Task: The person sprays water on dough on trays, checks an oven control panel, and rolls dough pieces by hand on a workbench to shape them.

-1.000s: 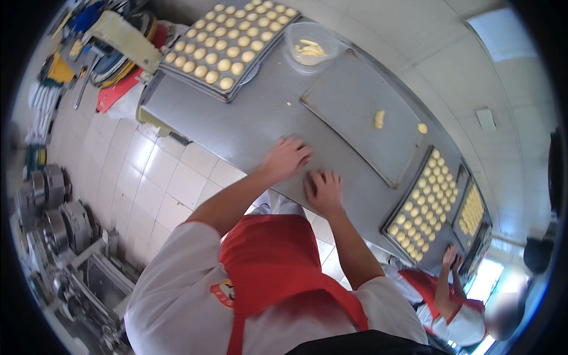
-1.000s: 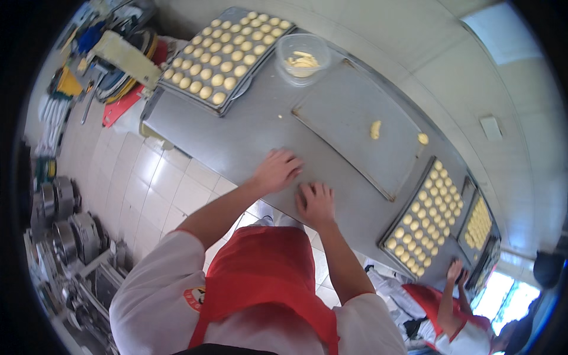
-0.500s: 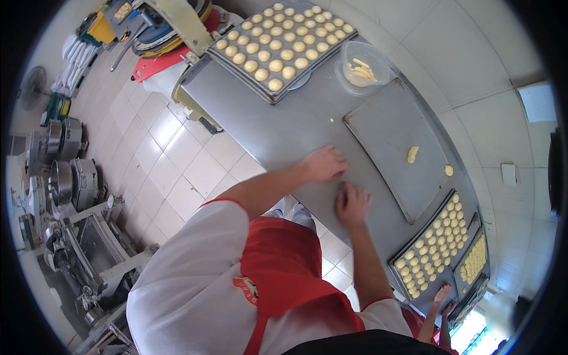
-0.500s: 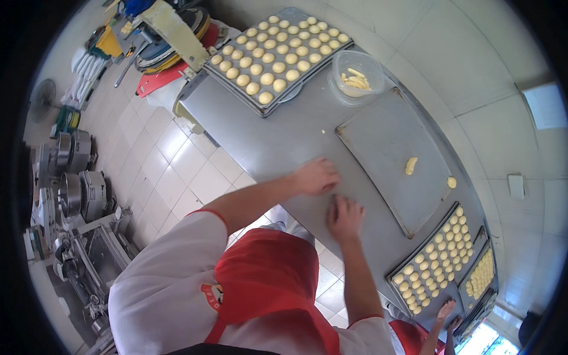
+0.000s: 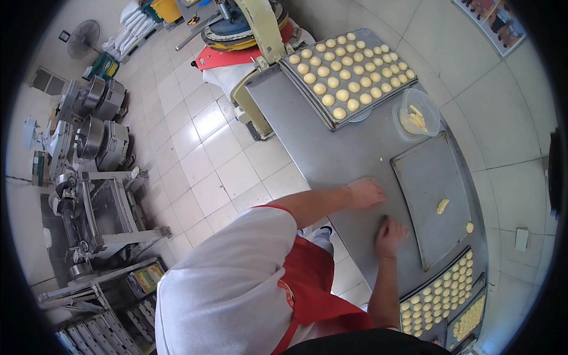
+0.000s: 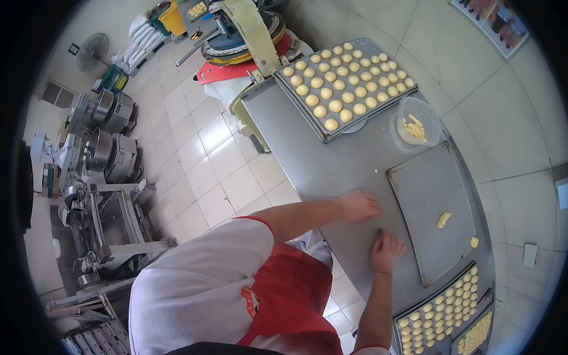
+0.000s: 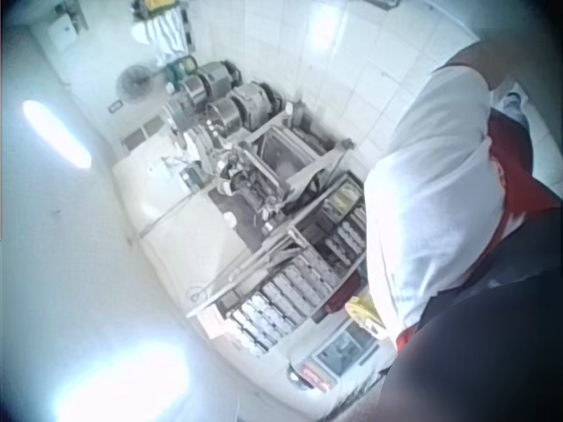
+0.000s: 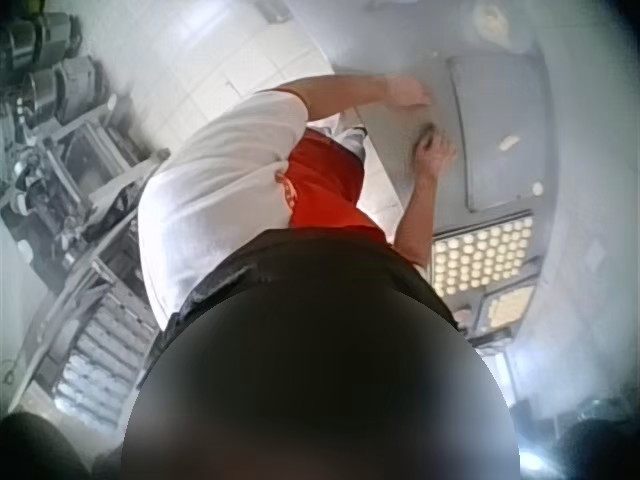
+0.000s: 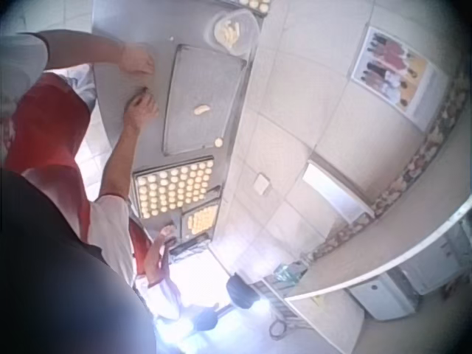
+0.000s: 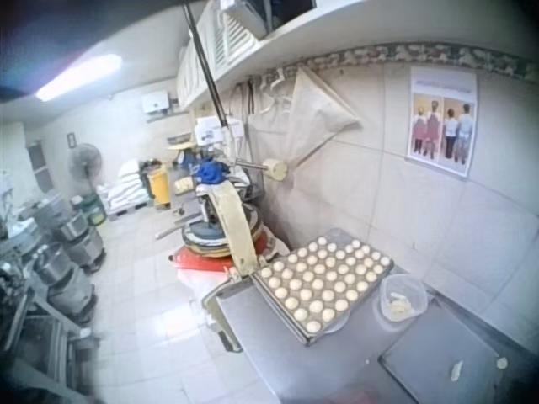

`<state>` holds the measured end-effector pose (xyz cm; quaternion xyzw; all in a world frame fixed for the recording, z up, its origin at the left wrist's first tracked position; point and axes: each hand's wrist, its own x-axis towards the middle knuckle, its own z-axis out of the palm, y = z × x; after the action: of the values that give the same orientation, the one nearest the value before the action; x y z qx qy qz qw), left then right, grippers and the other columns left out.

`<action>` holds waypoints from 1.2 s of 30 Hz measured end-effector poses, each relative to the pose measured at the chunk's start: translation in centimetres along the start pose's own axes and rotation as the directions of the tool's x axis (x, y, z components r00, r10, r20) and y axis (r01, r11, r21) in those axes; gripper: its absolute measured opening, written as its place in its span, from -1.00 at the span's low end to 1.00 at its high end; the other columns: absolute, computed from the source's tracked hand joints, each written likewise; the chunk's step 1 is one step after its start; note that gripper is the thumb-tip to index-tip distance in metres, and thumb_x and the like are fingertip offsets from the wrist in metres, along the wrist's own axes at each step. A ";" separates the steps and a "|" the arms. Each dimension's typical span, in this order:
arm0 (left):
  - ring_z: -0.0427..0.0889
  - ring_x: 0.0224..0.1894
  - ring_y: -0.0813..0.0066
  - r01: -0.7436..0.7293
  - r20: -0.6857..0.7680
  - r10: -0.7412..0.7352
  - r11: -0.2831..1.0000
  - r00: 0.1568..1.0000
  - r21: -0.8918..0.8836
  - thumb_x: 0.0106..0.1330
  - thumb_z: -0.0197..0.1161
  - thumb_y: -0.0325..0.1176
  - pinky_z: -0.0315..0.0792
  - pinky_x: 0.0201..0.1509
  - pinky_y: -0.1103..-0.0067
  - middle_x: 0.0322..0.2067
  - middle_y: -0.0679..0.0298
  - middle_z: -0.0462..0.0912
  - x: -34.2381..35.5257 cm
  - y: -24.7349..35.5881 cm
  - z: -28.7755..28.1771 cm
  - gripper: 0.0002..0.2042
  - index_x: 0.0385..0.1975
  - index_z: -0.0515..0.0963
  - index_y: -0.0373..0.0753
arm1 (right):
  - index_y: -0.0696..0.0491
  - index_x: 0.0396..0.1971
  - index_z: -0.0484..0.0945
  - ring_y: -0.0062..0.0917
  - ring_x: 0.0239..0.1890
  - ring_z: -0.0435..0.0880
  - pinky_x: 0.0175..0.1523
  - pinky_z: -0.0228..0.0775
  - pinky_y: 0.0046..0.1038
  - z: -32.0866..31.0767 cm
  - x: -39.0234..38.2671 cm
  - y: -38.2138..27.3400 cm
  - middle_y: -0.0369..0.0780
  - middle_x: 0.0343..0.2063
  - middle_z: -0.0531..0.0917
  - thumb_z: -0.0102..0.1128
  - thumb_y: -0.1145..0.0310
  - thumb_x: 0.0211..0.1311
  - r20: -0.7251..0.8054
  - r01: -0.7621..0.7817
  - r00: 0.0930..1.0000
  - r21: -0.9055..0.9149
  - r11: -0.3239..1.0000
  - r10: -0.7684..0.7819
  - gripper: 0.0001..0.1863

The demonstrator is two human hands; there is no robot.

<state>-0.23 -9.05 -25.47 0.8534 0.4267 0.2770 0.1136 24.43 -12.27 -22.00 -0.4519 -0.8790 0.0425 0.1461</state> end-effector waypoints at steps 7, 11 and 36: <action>0.62 -0.10 0.21 0.083 -0.035 -0.082 0.996 0.996 0.023 0.19 0.33 -0.30 0.51 0.08 0.28 -0.28 0.23 0.65 -5.9 4.0 -1.7 -0.86 -0.29 0.60 -0.10 | 0.08 -0.03 0.67 -0.06 -0.16 0.59 0.06 0.41 0.02 1.0 -6.9 -3.1 -0.05 -0.26 0.66 0.21 0.46 0.29 -0.109 -0.024 0.993 0.124 0.992 0.038 -0.73; 0.62 -0.12 0.20 0.003 -0.028 -0.004 0.999 1.000 -0.045 0.18 0.34 -0.29 0.51 0.09 0.28 -0.30 0.24 0.63 -0.4 1.6 -0.8 -0.87 -0.32 0.59 -0.10 | 0.09 -0.06 0.66 -0.05 -0.15 0.58 0.05 0.41 0.02 0.4 -0.9 -2.4 -0.05 -0.27 0.64 0.21 0.45 0.28 -0.002 -0.007 1.000 0.046 0.999 0.007 -0.76; 0.70 -0.14 0.10 0.098 0.215 -0.107 0.994 0.971 0.049 0.26 0.31 -0.19 0.60 -0.05 0.19 -0.31 0.21 0.70 0.0 0.4 1.9 -0.81 -0.24 0.61 -0.11 | 0.10 -0.12 0.63 -0.03 -0.10 0.59 0.03 0.43 0.02 2.1 -0.4 0.8 -0.03 -0.20 0.64 0.25 0.43 0.20 0.058 0.113 0.991 0.088 0.990 -0.119 -0.76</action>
<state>1.10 -9.21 -26.86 0.8574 0.4604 0.1677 0.1573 24.64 -12.01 -24.24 -0.3919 -0.9053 0.0854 0.1395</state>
